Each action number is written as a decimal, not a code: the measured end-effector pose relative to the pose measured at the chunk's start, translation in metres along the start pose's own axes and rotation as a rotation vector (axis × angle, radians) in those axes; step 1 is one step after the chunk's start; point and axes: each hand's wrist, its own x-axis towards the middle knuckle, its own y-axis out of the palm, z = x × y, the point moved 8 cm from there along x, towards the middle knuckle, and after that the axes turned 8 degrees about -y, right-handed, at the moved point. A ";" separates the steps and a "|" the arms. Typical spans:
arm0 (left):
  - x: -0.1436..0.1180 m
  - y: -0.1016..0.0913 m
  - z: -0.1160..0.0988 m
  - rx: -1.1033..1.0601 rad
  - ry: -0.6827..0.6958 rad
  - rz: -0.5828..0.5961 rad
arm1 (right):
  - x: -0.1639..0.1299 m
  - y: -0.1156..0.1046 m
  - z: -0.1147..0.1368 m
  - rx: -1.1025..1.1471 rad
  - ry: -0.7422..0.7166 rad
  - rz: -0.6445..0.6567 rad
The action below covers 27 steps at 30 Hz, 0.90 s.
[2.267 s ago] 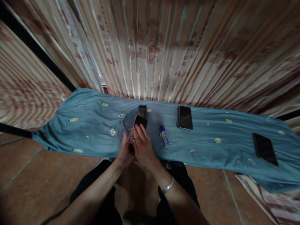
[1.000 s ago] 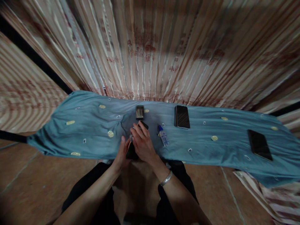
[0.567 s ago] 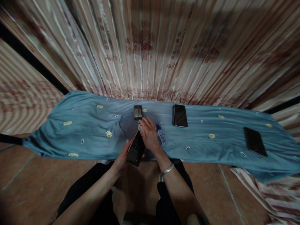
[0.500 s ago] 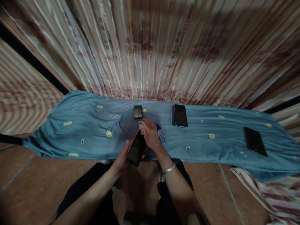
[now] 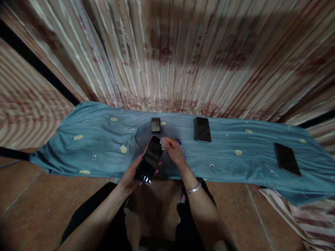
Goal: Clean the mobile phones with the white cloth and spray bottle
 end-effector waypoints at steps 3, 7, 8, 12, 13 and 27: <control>0.000 0.002 -0.003 -0.039 0.007 0.019 | -0.005 0.005 -0.008 0.134 0.085 -0.076; 0.002 0.002 -0.002 -0.102 -0.016 0.047 | -0.012 0.015 -0.016 0.297 0.178 -0.164; 0.002 0.002 -0.001 -0.121 -0.030 0.051 | -0.014 0.017 -0.017 0.314 0.197 -0.177; 0.006 -0.002 0.001 -0.177 -0.079 0.057 | -0.017 0.020 -0.018 0.336 0.239 -0.204; 0.007 -0.002 0.001 -0.186 -0.083 0.060 | -0.018 0.021 -0.017 0.332 0.241 -0.196; 0.005 -0.005 -0.015 -0.191 -0.010 -0.133 | -0.033 0.044 -0.006 0.120 0.159 -0.015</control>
